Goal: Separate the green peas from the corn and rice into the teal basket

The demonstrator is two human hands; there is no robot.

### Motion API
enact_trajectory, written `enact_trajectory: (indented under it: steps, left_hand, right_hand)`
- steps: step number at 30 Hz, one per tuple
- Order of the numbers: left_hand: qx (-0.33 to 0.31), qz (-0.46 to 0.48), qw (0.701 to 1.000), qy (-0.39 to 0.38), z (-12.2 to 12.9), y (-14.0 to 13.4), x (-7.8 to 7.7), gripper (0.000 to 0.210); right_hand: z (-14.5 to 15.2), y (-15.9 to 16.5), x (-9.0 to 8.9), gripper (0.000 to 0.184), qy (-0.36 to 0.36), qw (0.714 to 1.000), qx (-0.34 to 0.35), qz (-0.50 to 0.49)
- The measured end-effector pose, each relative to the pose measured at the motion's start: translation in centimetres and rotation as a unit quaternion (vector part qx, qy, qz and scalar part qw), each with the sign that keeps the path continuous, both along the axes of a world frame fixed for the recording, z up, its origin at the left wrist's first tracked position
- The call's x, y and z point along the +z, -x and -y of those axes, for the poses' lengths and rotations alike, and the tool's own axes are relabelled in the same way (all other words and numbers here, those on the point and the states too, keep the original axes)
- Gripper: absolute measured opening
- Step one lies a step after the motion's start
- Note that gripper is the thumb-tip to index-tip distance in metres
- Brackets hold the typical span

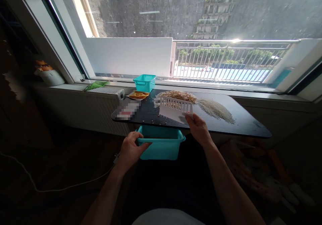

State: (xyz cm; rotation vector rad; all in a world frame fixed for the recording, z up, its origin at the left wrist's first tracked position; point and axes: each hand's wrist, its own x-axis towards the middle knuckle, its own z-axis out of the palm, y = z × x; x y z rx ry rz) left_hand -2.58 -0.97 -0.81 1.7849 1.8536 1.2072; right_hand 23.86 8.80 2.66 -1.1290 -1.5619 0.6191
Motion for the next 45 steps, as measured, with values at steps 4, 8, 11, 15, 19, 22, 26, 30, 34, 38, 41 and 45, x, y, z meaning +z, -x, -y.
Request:
enact_trajectory:
  steps: [4,8,11,15,19,22,26,30,34,38,41,45]
  left_hand:
    - [0.006,-0.005,1.0,0.003,0.1,0.2,0.1,0.025]
    - [0.02,-0.011,1.0,-0.002,0.1,0.6,0.2,0.023]
    - [0.029,-0.017,0.999,0.0,0.2,1.2,0.3,0.022]
    - [0.044,-0.023,0.999,0.008,0.4,2.2,0.5,0.021]
    - [0.059,-0.031,0.998,0.012,0.9,3.6,0.6,0.023]
    - [0.074,-0.039,0.996,0.011,1.3,4.7,0.6,0.025]
    - [0.094,-0.049,0.994,0.013,1.5,5.7,0.5,0.028]
    - [0.111,-0.057,0.992,0.005,1.5,6.5,0.4,0.029]
    - [0.108,-0.068,0.992,-0.007,1.5,7.3,0.2,0.025]
    - [0.102,-0.074,0.992,-0.011,1.3,7.7,0.1,0.023]
    - [0.101,-0.074,0.992,-0.008,1.3,7.8,0.2,0.023]
    - [0.109,-0.07,0.992,0.002,1.5,7.7,0.5,0.026]
  right_hand:
    - [1.7,-1.2,0.1,0.047,0.0,1.0,-0.029,0.005]
    - [3.8,-1.7,-1.0,0.049,0.006,0.999,-0.043,0.002]
    - [4.6,-0.7,-1.8,0.05,0.011,1.0,-0.015,-0.019]
    - [3.7,1.7,-1.7,0.05,0.008,1.0,0.023,-0.011]
    - [2.1,3.5,-1.2,0.05,0.005,0.999,0.041,-0.002]
    - [1.6,4.2,-1.2,0.048,0.009,0.997,0.073,0.005]
    - [0.9,5.6,-1.0,0.044,0.001,0.996,0.094,0.01]
    - [-1.0,7.8,-0.8,0.036,-0.013,0.993,0.114,0.026]
    - [-2.6,9.4,-0.9,0.031,-0.019,0.991,0.131,0.036]
    - [-3.3,10.3,-1.1,0.032,-0.013,0.988,0.153,0.033]
    - [-3.4,10.5,-1.0,0.035,-0.006,0.985,0.168,0.027]
    - [-2.8,9.6,-0.8,0.035,-0.001,0.985,0.174,0.012]
